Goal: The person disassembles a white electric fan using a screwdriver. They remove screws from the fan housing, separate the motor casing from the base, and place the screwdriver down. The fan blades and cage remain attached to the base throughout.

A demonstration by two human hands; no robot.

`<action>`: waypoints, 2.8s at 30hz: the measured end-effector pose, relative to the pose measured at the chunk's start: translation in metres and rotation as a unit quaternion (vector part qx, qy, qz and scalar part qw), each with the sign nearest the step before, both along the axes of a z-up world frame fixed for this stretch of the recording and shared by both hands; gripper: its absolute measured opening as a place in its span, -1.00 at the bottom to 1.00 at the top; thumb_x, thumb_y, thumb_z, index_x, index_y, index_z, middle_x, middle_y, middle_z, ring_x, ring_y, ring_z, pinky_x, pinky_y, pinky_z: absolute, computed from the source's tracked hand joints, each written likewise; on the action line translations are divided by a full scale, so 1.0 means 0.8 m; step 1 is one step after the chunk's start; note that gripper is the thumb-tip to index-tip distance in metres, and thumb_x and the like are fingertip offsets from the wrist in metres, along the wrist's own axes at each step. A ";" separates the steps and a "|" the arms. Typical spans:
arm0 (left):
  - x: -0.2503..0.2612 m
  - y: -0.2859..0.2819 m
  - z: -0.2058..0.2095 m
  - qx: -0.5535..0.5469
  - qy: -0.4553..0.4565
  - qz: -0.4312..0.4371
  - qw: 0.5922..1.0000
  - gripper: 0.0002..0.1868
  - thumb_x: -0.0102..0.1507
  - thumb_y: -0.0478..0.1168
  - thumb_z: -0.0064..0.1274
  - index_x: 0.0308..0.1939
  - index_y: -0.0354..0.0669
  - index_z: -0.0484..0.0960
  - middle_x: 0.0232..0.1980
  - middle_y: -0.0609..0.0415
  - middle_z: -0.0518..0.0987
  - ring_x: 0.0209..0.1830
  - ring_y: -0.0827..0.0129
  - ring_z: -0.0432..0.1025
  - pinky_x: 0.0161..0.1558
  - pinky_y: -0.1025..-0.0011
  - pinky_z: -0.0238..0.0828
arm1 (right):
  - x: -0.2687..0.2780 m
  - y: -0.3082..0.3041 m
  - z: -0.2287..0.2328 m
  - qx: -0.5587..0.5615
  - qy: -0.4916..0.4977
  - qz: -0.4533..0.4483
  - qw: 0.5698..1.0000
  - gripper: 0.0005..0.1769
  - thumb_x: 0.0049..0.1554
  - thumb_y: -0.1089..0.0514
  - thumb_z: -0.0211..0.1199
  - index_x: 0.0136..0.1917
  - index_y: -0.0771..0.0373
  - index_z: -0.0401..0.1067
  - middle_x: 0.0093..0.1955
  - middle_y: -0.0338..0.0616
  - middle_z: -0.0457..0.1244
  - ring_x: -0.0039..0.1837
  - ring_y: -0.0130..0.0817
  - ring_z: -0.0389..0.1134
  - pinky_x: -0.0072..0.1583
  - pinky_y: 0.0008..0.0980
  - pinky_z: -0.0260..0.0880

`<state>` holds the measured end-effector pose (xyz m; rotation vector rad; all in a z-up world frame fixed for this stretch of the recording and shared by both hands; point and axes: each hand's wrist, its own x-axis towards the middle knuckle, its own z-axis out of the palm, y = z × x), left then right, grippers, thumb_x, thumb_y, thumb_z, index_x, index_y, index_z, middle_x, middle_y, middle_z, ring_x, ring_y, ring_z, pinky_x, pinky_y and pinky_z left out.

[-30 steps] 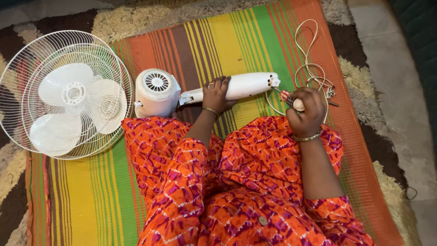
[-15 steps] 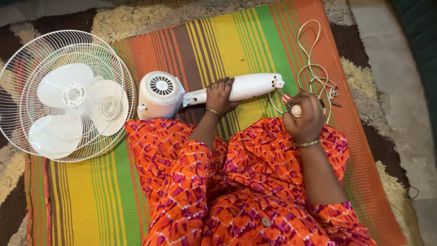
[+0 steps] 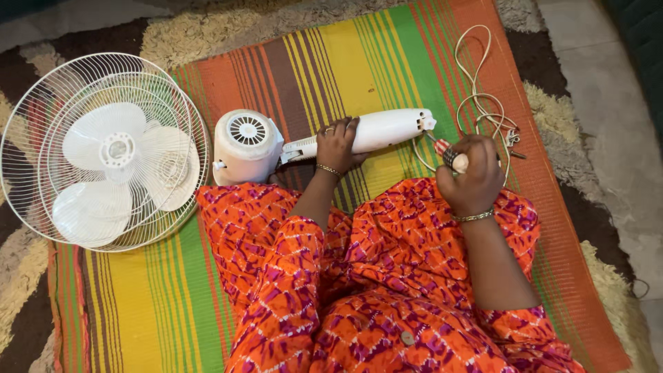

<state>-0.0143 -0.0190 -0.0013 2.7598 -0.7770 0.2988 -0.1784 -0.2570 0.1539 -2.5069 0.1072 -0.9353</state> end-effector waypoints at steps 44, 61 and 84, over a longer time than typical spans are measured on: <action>-0.004 -0.008 -0.004 0.007 0.006 0.011 1.000 0.05 -0.06 0.30 0.39 0.41 0.01 0.38 0.34 0.02 0.46 0.33 0.17 0.36 0.31 -0.11 0.19 | 0.017 -0.041 0.066 -0.493 0.198 0.287 0.797 -0.80 0.14 0.04 0.12 0.04 0.04 0.35 -0.05 -0.16 0.33 0.05 -0.21 0.43 0.01 -0.15 0.47; -0.002 -0.007 -0.007 0.018 0.018 0.019 0.999 0.05 -0.07 0.28 0.41 0.41 0.00 0.36 0.33 0.02 0.45 0.34 0.18 0.35 0.33 -0.11 0.16 | 0.013 -0.026 0.057 -0.521 0.202 0.118 0.821 -0.79 0.16 0.03 0.13 0.09 -0.06 0.42 -0.03 -0.34 0.29 0.02 -0.37 0.35 0.06 -0.25 0.34; 0.002 -0.038 0.048 0.166 0.277 0.118 0.939 0.14 0.18 0.20 0.25 0.64 0.39 -0.20 0.71 -0.02 -0.18 0.69 -0.08 -0.26 0.47 -0.38 -0.20 | 0.031 0.028 -0.017 -0.484 0.329 -0.037 0.810 -0.72 0.11 0.07 0.24 0.11 0.06 0.48 0.06 -0.11 0.31 0.05 -0.21 0.39 0.04 -0.17 0.47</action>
